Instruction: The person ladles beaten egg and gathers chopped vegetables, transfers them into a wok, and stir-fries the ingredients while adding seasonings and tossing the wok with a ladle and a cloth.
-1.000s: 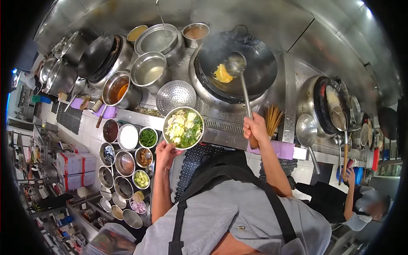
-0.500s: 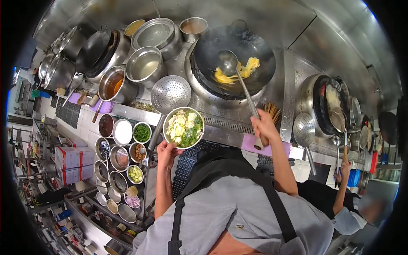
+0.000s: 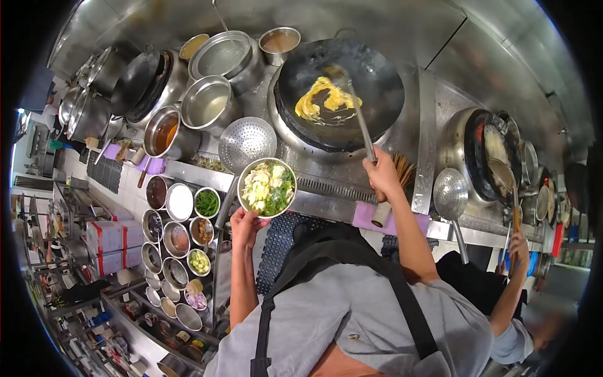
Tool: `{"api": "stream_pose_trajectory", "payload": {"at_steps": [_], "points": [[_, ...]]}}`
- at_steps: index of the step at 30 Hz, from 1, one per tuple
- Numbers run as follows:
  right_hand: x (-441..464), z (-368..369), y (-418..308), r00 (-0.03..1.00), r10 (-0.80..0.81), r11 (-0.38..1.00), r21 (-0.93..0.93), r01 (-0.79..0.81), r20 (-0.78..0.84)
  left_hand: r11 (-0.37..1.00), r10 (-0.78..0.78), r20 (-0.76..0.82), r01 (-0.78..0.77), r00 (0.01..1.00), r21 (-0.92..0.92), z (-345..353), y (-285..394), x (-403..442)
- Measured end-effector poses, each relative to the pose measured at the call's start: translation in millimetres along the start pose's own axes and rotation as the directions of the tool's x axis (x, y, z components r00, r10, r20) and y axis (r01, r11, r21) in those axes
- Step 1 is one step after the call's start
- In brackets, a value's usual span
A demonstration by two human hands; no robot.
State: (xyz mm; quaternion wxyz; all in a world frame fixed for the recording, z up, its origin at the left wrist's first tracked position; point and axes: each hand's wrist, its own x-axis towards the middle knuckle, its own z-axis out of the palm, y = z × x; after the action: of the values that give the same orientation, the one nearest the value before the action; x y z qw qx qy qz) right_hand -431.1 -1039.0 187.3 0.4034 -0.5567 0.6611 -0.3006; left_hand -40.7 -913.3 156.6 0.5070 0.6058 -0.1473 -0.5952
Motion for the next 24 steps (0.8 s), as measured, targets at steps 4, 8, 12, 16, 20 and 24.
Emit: {"api": "stream_pose_trajectory", "payload": {"at_steps": [4,8,12,16,20,24], "points": [[14.9,20.0,13.9,0.986,0.052,0.998,-0.013,-0.055,-0.158,0.999,0.008,0.006,-0.008,1.0,-0.033,1.2,-2.6,-4.5],[-18.6,-7.6,-1.9,0.978,0.087,0.88,0.445,-0.164,0.189,0.998,0.004,-0.007,-0.004,1.0,-0.055,0.2,-9.9,-3.3],[-59.4,-14.7,-9.7,0.98,0.102,0.822,0.541,-0.18,0.17,0.997,0.006,-0.011,-0.007,1.0,-0.071,-2.1,-9.7,-6.4],[-48.3,12.9,-4.3,0.974,0.219,0.846,0.487,-0.218,0.055,0.999,-0.004,-0.021,0.003,1.0,-0.052,-0.8,-6.5,-3.3],[-66.7,-4.9,-22.2,0.941,0.135,0.679,0.663,-0.316,0.31,1.0,-0.014,0.024,0.015,1.0,-0.021,1.8,-0.3,0.6],[-78.2,-21.8,-33.2,0.891,0.118,0.614,0.673,-0.413,0.439,1.0,0.011,0.027,-0.01,1.0,-0.022,12.3,5.7,1.6]]}}
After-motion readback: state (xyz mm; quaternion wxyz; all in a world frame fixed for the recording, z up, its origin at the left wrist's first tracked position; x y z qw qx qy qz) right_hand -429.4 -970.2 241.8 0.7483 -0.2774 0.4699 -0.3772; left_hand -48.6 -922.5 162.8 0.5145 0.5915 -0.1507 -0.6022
